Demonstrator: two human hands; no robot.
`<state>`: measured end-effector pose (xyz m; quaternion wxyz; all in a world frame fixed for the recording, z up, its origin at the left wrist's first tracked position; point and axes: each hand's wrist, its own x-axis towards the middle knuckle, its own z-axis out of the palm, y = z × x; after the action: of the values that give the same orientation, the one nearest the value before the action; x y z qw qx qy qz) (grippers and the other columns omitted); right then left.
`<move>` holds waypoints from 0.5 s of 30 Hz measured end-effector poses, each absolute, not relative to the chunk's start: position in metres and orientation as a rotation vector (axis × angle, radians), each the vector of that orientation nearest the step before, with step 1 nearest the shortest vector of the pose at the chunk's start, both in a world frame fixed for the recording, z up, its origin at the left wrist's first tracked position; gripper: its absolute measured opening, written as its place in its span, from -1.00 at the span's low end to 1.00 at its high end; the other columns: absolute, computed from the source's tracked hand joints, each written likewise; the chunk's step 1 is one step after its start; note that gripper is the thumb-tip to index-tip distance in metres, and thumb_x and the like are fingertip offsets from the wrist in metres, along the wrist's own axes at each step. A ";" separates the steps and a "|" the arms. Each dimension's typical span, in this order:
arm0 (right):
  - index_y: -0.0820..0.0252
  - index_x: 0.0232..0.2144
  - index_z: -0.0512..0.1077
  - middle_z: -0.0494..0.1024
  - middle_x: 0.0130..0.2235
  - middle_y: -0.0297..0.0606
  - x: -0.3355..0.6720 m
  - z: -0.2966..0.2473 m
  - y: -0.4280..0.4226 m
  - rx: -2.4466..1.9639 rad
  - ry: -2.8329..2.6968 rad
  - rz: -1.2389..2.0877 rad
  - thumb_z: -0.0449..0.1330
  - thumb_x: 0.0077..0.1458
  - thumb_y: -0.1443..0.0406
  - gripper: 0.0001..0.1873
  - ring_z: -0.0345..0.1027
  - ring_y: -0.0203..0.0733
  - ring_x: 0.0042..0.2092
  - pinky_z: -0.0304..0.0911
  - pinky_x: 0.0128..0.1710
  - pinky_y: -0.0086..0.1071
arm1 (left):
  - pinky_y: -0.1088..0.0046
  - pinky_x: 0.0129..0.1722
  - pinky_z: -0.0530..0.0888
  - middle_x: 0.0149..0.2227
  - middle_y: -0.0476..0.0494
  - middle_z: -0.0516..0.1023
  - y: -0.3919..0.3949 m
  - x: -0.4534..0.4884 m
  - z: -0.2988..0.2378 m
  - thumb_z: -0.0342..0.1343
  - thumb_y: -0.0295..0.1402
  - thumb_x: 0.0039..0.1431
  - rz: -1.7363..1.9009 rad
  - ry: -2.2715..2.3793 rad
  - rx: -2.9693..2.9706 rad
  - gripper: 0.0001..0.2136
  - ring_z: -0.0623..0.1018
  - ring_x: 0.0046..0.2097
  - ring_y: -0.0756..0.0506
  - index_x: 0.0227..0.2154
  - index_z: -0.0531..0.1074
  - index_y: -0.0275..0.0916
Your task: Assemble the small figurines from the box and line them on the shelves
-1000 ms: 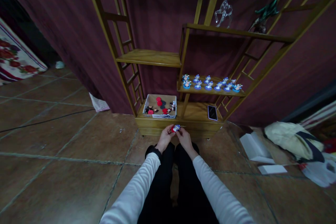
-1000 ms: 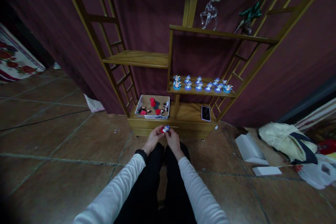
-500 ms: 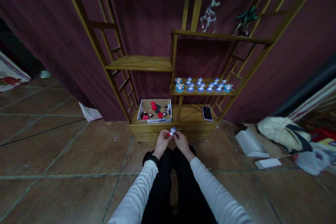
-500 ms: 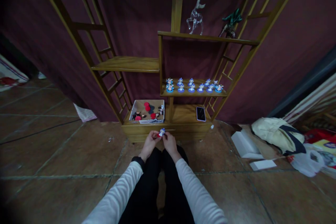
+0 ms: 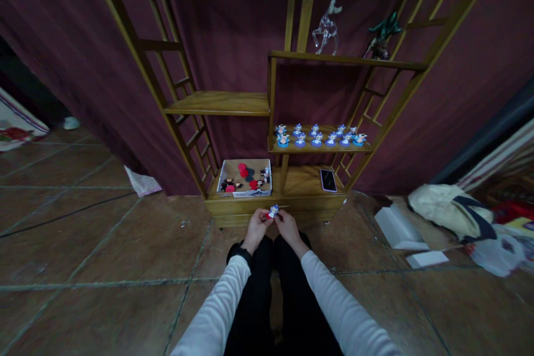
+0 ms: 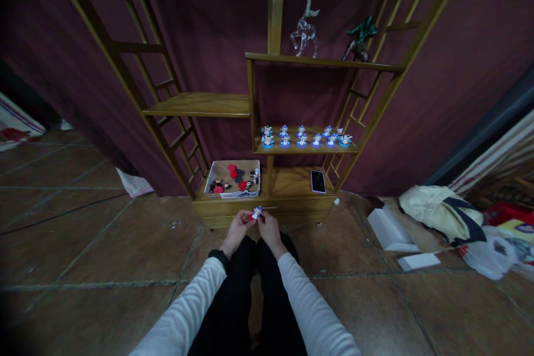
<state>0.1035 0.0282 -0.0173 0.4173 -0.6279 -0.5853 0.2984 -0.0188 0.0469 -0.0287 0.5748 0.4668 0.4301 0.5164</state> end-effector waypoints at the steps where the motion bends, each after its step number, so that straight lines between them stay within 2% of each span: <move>1: 0.12 -0.30 0.47 0.57 -0.32 -0.26 0.104 -0.017 0.028 -1.574 -1.467 0.751 0.05 0.04 0.36 -0.79 0.45 -0.17 -0.27 0.27 -0.23 -0.38 | 0.38 -0.21 0.39 -0.40 -0.05 0.52 0.047 -0.019 -0.029 0.22 -0.46 -0.23 1.212 1.006 1.089 -0.73 0.51 -0.32 -0.03 -0.39 0.32 -0.26; 7: 0.11 -0.27 0.46 0.58 -0.30 -0.26 0.105 -0.020 0.029 -1.573 -1.474 0.762 0.04 0.03 0.37 -0.76 0.45 -0.16 -0.25 0.28 -0.21 -0.37 | 0.38 -0.21 0.40 -0.40 -0.04 0.51 0.047 -0.016 -0.031 0.22 -0.48 -0.24 1.242 1.011 1.087 -0.74 0.51 -0.32 -0.02 -0.41 0.32 -0.26; 15: 0.15 -0.33 0.44 0.57 -0.26 -0.23 0.107 -0.029 0.035 -1.616 -1.530 0.748 0.03 0.02 0.37 -0.80 0.45 -0.17 -0.21 0.27 -0.19 -0.37 | 0.40 -0.17 0.41 -0.34 -0.05 0.50 0.045 -0.014 -0.030 0.14 -0.55 -0.15 1.225 1.129 1.292 -0.76 0.52 -0.27 -0.02 -0.36 0.30 -0.24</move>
<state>0.1075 0.0350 -0.0287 0.3867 -0.6348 -0.6009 0.2940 -0.0140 0.0449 -0.0297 0.4939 0.5330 0.4656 0.5052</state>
